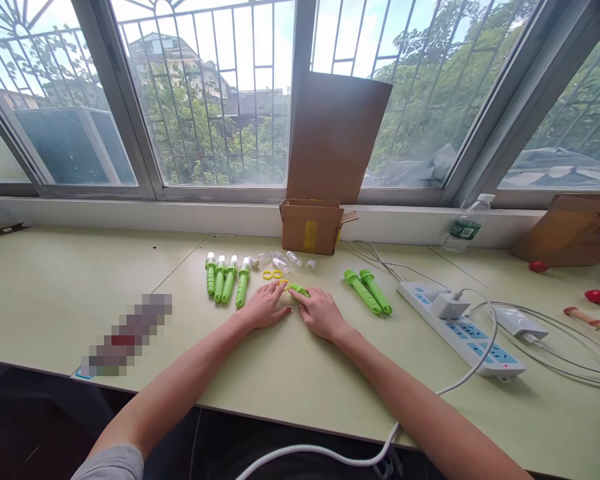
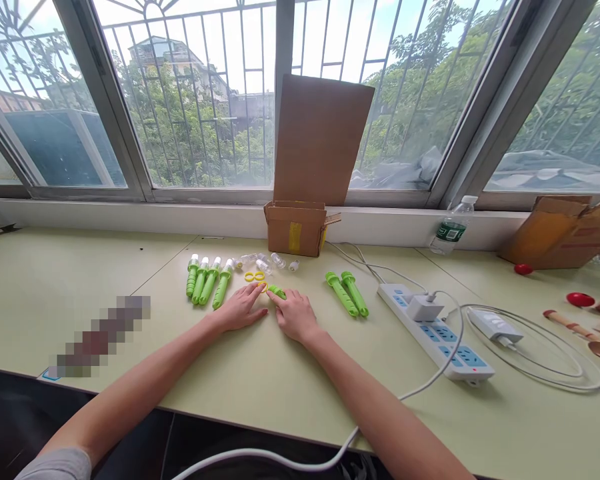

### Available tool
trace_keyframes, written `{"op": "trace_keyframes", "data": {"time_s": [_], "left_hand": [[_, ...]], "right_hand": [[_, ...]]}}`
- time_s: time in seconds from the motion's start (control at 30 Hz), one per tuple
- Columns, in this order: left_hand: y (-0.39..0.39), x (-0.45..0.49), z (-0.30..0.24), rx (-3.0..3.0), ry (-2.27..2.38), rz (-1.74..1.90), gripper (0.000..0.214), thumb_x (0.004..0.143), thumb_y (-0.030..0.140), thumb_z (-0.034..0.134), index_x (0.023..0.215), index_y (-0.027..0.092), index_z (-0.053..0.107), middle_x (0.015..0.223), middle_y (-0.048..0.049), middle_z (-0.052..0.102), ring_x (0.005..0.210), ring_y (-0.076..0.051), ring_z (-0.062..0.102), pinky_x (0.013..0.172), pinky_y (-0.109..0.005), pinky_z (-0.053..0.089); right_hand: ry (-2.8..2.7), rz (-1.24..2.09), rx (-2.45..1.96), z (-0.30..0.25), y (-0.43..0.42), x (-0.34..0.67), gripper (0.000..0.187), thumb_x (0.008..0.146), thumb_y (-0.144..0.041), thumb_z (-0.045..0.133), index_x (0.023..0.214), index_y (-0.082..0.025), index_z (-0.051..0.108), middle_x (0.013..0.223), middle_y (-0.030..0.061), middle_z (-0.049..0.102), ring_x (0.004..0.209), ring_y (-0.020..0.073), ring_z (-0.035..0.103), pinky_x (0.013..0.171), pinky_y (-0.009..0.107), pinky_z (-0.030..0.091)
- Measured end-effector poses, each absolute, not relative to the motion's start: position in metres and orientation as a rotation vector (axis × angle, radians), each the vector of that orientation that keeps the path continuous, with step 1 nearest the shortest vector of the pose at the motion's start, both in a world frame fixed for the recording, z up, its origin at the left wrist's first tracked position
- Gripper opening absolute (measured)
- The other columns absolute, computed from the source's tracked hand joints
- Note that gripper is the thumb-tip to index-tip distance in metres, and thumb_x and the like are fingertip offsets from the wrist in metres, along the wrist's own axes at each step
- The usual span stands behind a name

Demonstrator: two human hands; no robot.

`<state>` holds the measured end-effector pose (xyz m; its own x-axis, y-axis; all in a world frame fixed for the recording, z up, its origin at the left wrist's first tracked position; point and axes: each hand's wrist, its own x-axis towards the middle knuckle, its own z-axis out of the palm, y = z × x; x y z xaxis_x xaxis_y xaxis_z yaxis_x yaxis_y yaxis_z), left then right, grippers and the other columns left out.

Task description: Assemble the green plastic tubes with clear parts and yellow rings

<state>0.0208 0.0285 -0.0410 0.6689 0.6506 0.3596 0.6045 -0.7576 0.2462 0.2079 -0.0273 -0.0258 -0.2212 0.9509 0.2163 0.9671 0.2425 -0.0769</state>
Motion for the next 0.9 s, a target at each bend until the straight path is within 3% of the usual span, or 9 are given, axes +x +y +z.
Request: {"op": "trace_keyframes", "data": {"time_s": [0.17,0.4,0.7,0.9], "left_hand": [[0.031,0.021,-0.039,2.763,0.991,0.718,0.056,0.086,0.037,0.049,0.136,0.021,0.031,0.135,-0.0129,0.044,0.125,-0.027,0.043,0.100,-0.042,0.039],[0.038,0.022,-0.037,2.758,1.023,0.813,0.032,0.090,0.023,0.040,0.120,0.023,0.051,0.115,-0.0080,0.059,0.104,-0.022,0.057,0.091,-0.038,0.047],[0.034,0.023,-0.034,2.746,1.152,0.897,0.023,0.092,0.030,0.040,0.102,0.022,0.060,0.101,-0.0048,0.066,0.089,-0.019,0.062,0.078,-0.031,0.049],[0.030,0.023,-0.029,2.630,1.356,0.934,0.031,0.095,0.035,0.030,0.087,0.020,0.056,0.078,-0.0036,0.066,0.070,-0.018,0.063,0.061,-0.027,0.044]], "right_hand": [[-2.298,-0.109,-1.792,-0.026,-0.027,0.209,0.050,0.089,-0.025,0.041,0.138,-0.034,0.041,0.119,0.0082,0.055,0.108,0.0228,0.046,0.091,0.033,0.031],[-2.321,-0.088,-1.811,-0.025,-0.028,0.207,0.051,0.087,-0.025,0.042,0.138,-0.035,0.041,0.122,0.0081,0.053,0.110,0.0235,0.044,0.091,0.033,0.030],[-2.340,-0.101,-1.767,-0.026,-0.027,0.208,0.054,0.086,-0.022,0.044,0.138,-0.034,0.040,0.122,0.0083,0.054,0.110,0.0232,0.045,0.091,0.033,0.032],[-2.395,-0.032,-1.621,-0.024,-0.029,0.204,0.056,0.083,-0.014,0.044,0.136,-0.032,0.044,0.118,0.0066,0.057,0.106,0.0206,0.048,0.089,0.031,0.035]]}}
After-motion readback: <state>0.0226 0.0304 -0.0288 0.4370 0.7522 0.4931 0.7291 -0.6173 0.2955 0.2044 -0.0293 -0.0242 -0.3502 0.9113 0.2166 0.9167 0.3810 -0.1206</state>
